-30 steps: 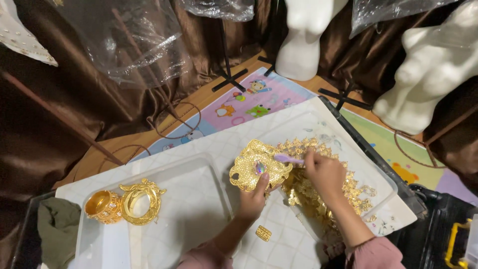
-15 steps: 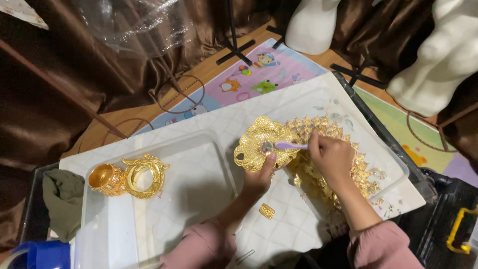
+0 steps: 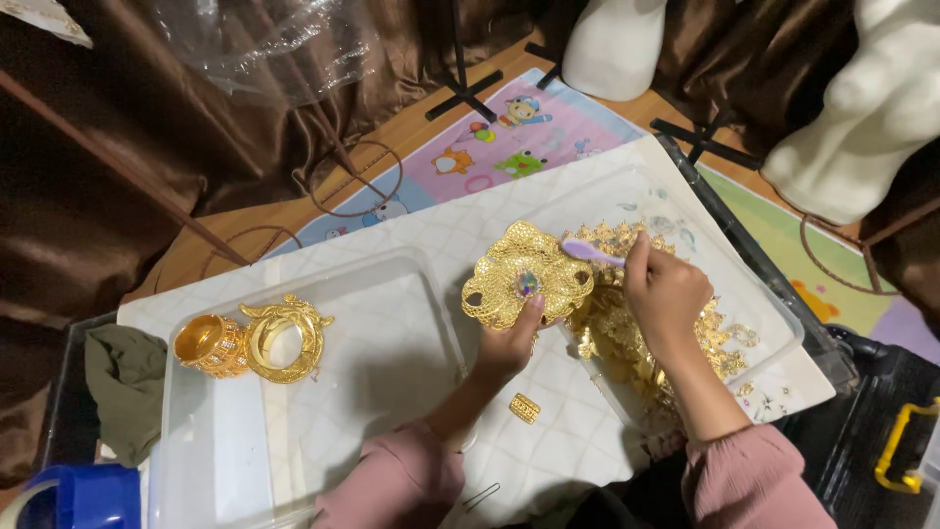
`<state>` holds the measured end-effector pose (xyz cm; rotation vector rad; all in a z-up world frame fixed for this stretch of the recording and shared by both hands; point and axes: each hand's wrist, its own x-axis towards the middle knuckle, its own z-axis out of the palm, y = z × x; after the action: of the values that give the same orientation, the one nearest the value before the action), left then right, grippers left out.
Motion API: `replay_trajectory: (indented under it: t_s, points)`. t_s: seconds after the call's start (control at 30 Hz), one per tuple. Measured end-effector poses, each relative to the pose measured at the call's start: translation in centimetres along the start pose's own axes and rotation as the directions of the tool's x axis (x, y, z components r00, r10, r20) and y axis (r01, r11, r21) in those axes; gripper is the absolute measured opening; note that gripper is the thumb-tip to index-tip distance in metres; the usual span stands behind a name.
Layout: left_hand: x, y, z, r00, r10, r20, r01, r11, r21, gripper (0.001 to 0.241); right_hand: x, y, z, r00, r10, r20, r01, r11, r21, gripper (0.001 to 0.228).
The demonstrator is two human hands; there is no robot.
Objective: Cleaning an intricate gold bridal headpiece using a small brush
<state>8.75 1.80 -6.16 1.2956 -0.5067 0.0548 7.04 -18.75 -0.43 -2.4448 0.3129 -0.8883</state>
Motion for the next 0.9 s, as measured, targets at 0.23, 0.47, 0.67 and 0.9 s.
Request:
replay_trajectory:
  t_s: [0.23,0.47,0.67,0.9]
  points:
    - [0.3,1.8,0.7,0.997,0.071,0.004,-0.071,0.997,-0.024,0.034,-0.1,-0.4,0.3,0.999,0.008,0.032,-0.008,1.0,0.008,0.063]
    - [0.3,1.1,0.5,0.999,0.053,0.006,-0.053,0.998,-0.031,0.025,-0.5,0.3,1.0,0.998,-0.047,0.037,0.046,0.999,0.016,0.065]
    - [0.6,2.7,0.6,0.998,0.063,-0.005,-0.063,0.995,-0.075,0.03,-0.6,-0.1,0.9,0.998,-0.067,0.022,0.065,0.995,0.08,0.067]
    - [-0.1,0.5,0.0,0.993,-0.107,0.041,0.107,0.994,0.004,0.021,0.1,1.2,1.2,0.997,-0.075,-0.031,0.078,0.989,0.124,0.069]
